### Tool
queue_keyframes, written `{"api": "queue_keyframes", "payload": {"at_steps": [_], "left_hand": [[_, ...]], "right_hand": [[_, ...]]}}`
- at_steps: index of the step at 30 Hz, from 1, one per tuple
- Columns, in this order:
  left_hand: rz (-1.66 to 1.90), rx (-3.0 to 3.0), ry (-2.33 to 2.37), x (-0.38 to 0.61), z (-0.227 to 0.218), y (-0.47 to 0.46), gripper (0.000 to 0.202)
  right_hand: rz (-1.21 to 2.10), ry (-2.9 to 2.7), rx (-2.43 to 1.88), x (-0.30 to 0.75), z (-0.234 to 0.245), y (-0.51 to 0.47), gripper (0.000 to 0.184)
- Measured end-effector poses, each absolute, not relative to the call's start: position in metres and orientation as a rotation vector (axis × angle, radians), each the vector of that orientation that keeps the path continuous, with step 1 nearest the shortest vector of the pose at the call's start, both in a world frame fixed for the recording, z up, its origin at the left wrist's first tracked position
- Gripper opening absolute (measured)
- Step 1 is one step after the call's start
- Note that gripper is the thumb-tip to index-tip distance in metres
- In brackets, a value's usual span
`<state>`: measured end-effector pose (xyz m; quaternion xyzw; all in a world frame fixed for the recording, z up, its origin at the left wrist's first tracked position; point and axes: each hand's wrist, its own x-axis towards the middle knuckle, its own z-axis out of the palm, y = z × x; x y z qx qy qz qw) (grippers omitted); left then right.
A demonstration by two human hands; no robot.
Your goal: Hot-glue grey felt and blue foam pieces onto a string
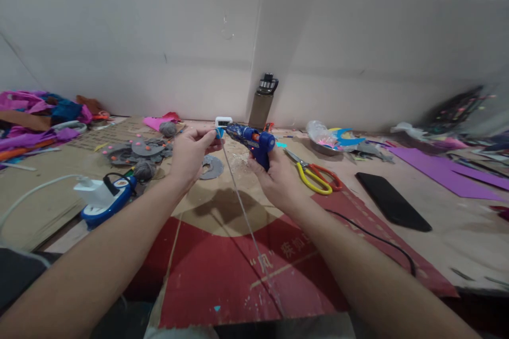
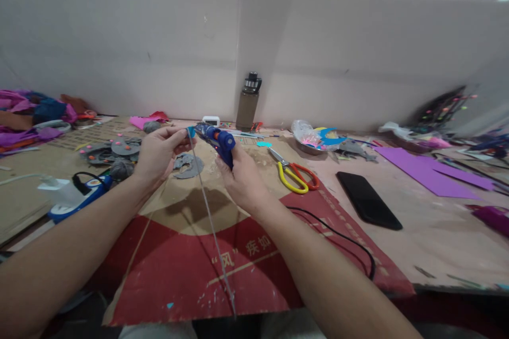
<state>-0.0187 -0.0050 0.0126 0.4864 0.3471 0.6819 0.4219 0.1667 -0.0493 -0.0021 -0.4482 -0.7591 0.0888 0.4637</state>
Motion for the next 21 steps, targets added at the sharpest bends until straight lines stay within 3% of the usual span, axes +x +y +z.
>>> {"api": "queue_keyframes", "payload": {"at_steps": [21], "left_hand": [[1.714, 1.198, 0.867, -0.0175, 0.0147, -0.0071, 0.019]], "right_hand": [[0.229, -1.844, -1.074, 0.1656, -0.0038, -0.0498, 0.029]]}}
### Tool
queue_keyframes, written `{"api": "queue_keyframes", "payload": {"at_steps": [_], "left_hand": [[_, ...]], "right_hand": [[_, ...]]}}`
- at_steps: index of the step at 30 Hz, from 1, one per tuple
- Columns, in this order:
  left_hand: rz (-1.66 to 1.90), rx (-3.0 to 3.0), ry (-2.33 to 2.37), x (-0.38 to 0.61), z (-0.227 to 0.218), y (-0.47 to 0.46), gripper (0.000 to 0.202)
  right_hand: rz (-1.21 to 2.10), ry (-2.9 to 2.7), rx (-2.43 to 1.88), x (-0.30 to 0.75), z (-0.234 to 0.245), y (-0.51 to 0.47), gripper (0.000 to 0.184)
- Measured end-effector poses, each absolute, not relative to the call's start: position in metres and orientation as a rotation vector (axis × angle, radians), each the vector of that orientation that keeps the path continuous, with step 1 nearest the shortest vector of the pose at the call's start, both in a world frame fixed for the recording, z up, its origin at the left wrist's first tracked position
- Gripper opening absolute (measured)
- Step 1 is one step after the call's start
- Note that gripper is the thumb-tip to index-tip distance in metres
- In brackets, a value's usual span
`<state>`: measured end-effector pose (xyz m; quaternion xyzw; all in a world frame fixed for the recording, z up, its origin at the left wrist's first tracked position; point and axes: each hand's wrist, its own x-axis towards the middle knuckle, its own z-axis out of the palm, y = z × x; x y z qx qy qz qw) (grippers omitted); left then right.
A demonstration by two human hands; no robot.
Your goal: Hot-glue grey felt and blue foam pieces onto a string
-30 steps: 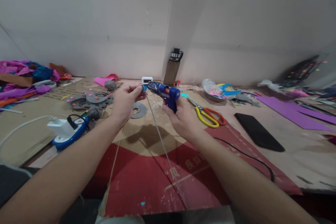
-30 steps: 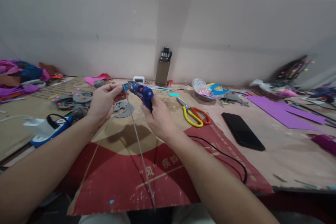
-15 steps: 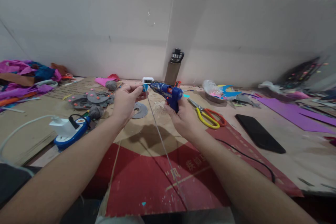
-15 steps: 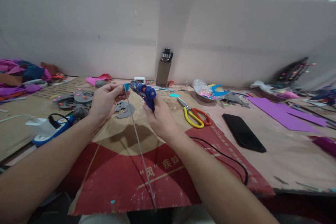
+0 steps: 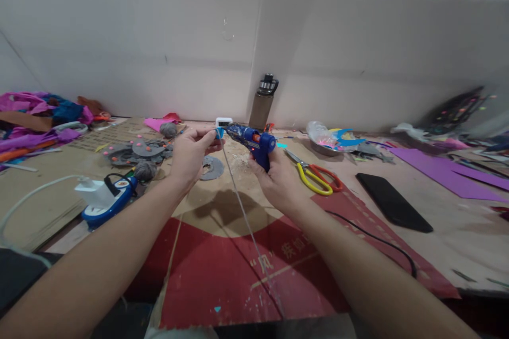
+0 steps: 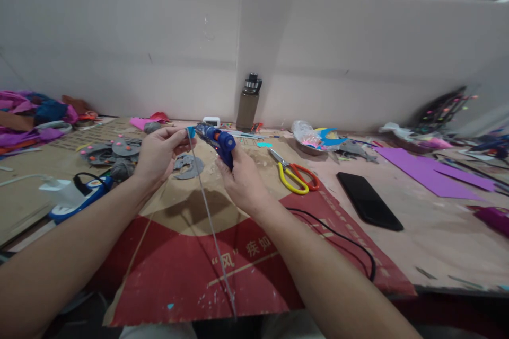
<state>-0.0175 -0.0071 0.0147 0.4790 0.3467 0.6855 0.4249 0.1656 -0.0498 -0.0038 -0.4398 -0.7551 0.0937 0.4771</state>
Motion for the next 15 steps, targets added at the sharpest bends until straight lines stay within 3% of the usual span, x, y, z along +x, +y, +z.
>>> {"api": "queue_keyframes", "payload": {"at_steps": [15], "left_hand": [[1.718, 1.213, 0.833, -0.0177, 0.0132, -0.0070, 0.020]], "right_hand": [[0.228, -1.840, -1.010, 0.1651, -0.0050, -0.0488, 0.025]]}}
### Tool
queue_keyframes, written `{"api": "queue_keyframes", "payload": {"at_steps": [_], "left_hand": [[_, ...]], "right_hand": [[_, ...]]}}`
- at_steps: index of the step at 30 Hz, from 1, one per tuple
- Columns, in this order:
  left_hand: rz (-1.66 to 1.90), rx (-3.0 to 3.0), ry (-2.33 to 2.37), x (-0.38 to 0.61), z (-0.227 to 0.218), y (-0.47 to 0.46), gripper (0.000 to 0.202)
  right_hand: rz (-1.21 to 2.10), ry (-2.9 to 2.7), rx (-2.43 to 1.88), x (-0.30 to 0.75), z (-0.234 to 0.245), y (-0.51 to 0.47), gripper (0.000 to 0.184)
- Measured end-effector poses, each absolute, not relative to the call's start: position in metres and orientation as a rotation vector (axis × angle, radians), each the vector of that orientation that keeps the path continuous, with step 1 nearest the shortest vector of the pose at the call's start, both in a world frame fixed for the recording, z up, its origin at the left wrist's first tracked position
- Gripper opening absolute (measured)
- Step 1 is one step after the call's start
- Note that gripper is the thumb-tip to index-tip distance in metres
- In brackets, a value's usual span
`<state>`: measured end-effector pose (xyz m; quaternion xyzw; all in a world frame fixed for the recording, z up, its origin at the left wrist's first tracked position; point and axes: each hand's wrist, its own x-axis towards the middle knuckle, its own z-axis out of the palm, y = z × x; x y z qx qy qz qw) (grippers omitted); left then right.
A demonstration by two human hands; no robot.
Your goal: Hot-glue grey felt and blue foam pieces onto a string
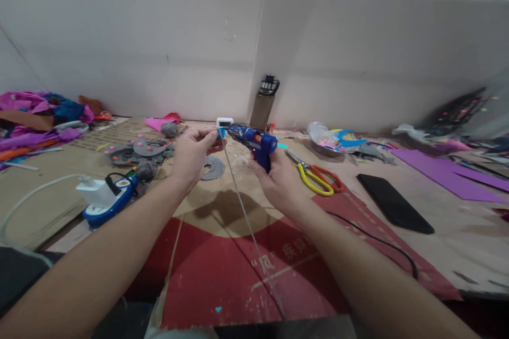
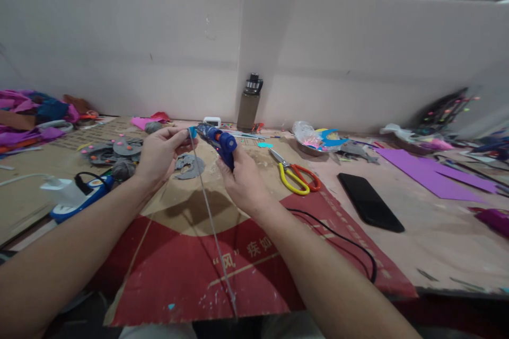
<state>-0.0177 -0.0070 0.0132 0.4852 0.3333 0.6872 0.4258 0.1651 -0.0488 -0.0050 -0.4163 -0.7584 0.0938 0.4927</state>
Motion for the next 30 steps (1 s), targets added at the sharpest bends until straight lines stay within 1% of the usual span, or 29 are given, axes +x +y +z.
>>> {"api": "queue_keyframes", "payload": {"at_steps": [21, 27, 30], "left_hand": [[1.717, 1.217, 0.853, -0.0175, 0.0116, -0.0054, 0.017], [1.727, 1.203, 0.826, -0.0193, 0.0120, -0.0045, 0.018], [1.725, 1.190, 0.822, -0.0189, 0.0132, -0.0050, 0.018]], "right_hand": [[0.269, -1.868, -0.975, 0.1616, -0.0029, -0.0528, 0.026], [0.256, -1.819, -1.016, 0.1642, -0.0057, -0.0480, 0.027], [0.278, -1.793, -1.047, 0.1652, -0.0059, -0.0471, 0.024]]}}
